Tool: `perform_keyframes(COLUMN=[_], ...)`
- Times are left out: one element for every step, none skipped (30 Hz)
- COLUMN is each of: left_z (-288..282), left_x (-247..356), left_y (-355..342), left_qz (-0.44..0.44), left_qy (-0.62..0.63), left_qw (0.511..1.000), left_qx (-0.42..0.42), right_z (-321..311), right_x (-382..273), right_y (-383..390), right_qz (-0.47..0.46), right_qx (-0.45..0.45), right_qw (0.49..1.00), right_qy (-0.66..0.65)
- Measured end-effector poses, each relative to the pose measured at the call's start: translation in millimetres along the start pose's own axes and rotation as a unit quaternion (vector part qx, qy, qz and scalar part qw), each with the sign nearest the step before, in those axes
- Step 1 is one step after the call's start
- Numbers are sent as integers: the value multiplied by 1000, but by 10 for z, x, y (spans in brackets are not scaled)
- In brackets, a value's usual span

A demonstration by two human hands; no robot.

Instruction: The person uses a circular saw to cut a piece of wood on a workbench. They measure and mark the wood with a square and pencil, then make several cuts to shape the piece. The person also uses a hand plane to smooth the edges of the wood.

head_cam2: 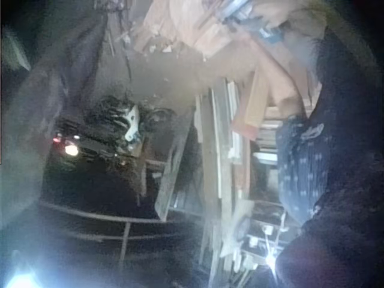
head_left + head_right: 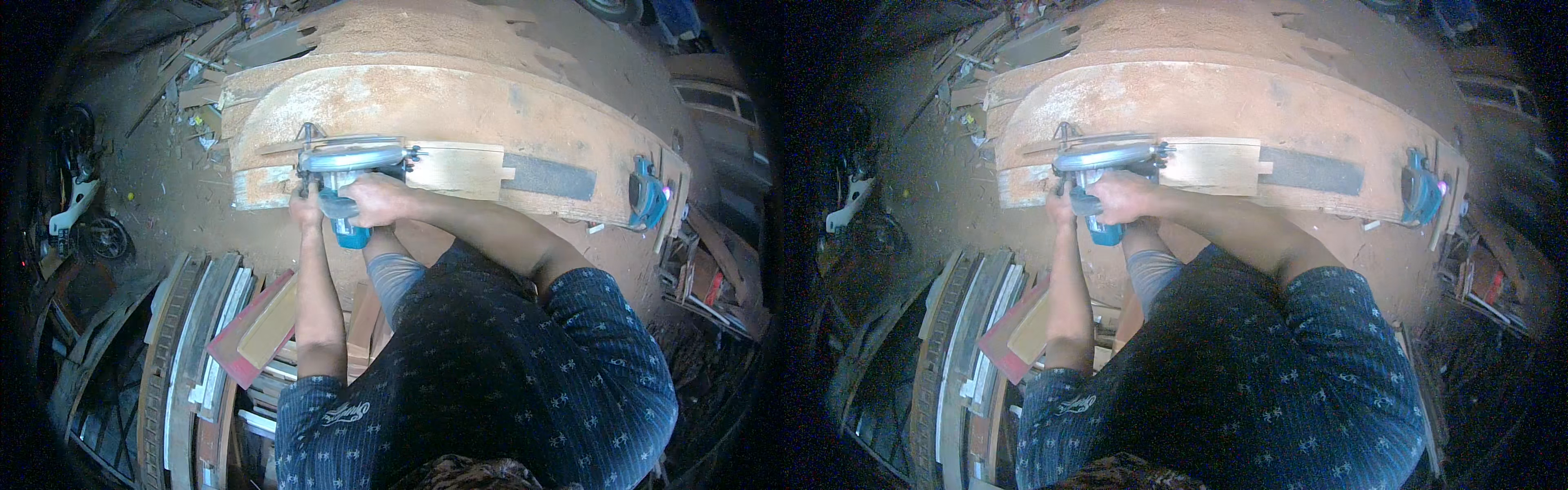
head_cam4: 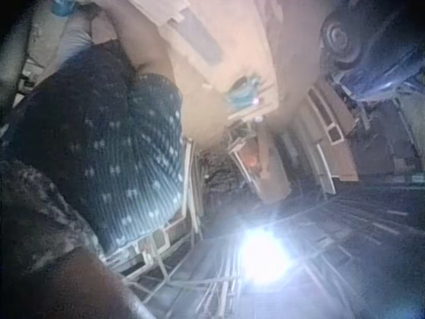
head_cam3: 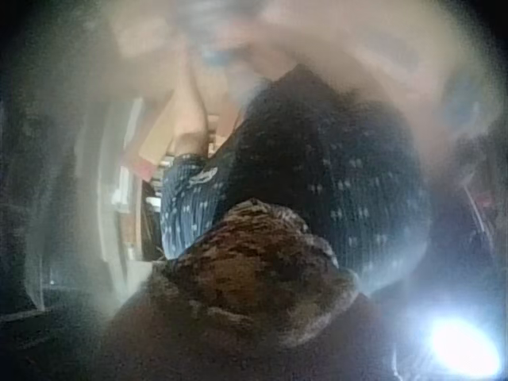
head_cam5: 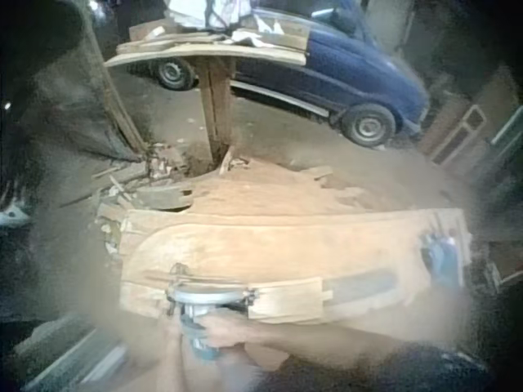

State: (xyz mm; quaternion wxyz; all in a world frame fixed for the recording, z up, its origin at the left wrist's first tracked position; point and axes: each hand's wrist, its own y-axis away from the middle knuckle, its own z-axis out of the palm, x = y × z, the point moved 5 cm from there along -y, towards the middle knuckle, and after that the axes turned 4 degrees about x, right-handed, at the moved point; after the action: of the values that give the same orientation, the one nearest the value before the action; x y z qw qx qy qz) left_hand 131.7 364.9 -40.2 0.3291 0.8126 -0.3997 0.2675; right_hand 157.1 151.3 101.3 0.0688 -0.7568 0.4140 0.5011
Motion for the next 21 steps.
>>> perform_keyframes(left_z=[-57, -22, -12, -40, -56, -66, -61, -63, -72, -91, -104, -124, -138, -158, -164, -183, -194, -224, -220, -223, -210], left_x=[-66, -320, -304, -253, -200, -259, -358, -460, -443, -425, -407, -415, -420, -428, -426, -422, -419, -457, -531, -602, -700], left_y=[-49, -157, -172, -182, -185, -211, -259, -295, -306, -326, -336, -344, -354, -362, -376, -404, -423, -445, -476, -510, -561], left_qz=[7, -14, -26, -37, -48, -36, -24, -12, -20, -29, -37, -40, -44, -47, -62, -78, -93, -71, -48, -25, -36], left_qy=[-7, 6, -2, -10, -18, 25, 68, 111, 107, 103, 99, 107, 114, 122, 113, 104, 95, 91, 86, 80, 75], left_qw=[1000, 1000, 1000, 999, 999, 999, 997, 994, 994, 994, 994, 993, 992, 991, 992, 991, 990, 993, 995, 995, 995], left_qx=[8, 16, 9, 2, -5, -2, 1, 4, -4, -13, -21, -13, -5, 3, -12, -28, -43, -12, 19, 49, 49], right_z=[2, 2, 8, 19, 29, 48, 73, 99, 110, 132, 153, 173, 184, 196, 189, 192, 192, 194, 217, 239, 263], right_x=[-44, -85, -80, -77, -65, -86, -100, -115, -117, -109, -101, -109, -123, -138, -157, -163, -165, -191, -190, -186, -172], right_y=[-19, -36, -62, -93, -128, -154, -177, -198, -227, -256, -285, -308, -330, -350, -363, -380, -397, -413, -433, -453, -472], right_qz=[-1, -3, 1, -1, -3, -9, -13, -17, -18, -13, -7, -3, -12, -21, -28, -26, -23, -23, -20, -17, -14], right_qx=[1, 3, 6, 13, 19, 23, 28, 34, 41, 33, 25, 16, 27, 39, 51, 50, 49, 47, 44, 42, 40], right_qw=[1000, 1000, 1000, 1000, 1000, 999, 999, 999, 999, 999, 1000, 1000, 999, 999, 998, 998, 999, 999, 999, 999, 999], right_qy=[-2, -4, -6, -11, -16, -21, -20, -19, -18, -16, -14, -12, -10, -9, -7, -5, -2, 1, -1, -2, -4])
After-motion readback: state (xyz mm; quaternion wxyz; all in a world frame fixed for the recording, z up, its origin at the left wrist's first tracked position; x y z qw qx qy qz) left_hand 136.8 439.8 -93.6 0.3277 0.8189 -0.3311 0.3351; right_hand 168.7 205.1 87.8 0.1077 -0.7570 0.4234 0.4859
